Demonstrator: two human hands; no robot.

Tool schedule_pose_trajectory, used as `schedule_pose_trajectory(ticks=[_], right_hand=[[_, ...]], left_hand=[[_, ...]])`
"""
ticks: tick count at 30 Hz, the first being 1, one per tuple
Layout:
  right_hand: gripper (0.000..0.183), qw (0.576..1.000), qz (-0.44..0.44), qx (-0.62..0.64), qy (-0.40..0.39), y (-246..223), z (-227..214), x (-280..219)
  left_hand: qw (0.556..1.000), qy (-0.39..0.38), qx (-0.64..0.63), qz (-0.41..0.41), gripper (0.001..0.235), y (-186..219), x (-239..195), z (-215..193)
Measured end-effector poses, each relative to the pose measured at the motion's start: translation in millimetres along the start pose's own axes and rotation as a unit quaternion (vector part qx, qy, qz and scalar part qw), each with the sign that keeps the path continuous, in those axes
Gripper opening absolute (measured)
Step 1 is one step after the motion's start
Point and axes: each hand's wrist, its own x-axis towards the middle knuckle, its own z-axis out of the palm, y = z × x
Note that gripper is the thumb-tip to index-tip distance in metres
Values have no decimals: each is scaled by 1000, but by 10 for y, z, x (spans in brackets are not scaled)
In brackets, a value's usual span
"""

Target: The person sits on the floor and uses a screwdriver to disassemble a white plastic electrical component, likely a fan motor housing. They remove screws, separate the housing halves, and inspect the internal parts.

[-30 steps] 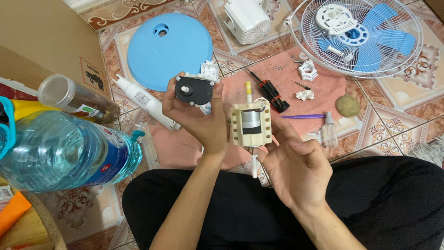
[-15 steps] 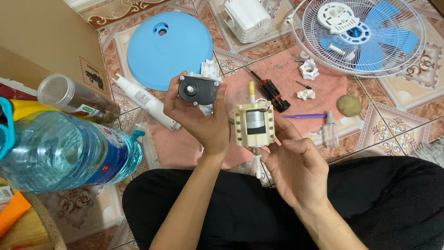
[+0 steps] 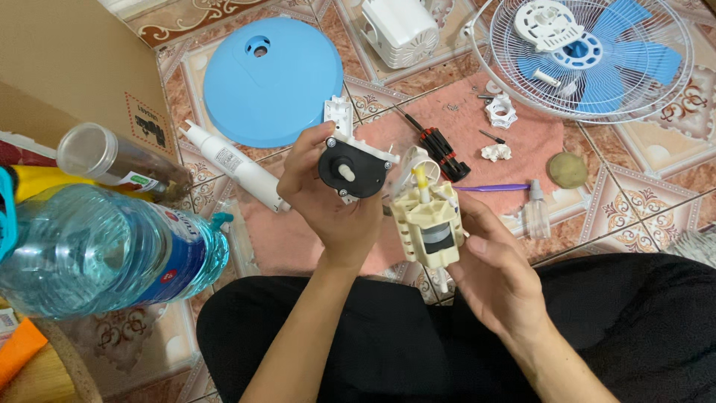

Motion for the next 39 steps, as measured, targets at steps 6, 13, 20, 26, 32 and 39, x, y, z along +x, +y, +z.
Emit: schedule_pose_trajectory(ticks=[6, 13, 20, 26, 32, 39], right_hand=[[114, 985, -50, -166, 13, -24, -270, 86], [98, 946, -70, -314, 31, -369, -205, 38], [87, 895, -123, -429, -12, -691, -220, 19], [74, 855, -92, -509, 19, -1011, 167, -42], [70, 677, -135, -723, -23, -1288, 593, -18], [54, 635, -84, -768, -17, -1405, 1066, 46]], left_hand=[[995, -70, -70, -23, 76, 53, 49, -50], [965, -220, -131, -61, 54, 187, 146, -172], [932, -302, -149, -129, 49, 233, 211, -152], [892, -314, -189, -264, 75, 73, 83, -204], [851, -272, -266, -362, 100, -281, -220, -276], [793, -246, -388, -400, 104, -331, -282, -240]])
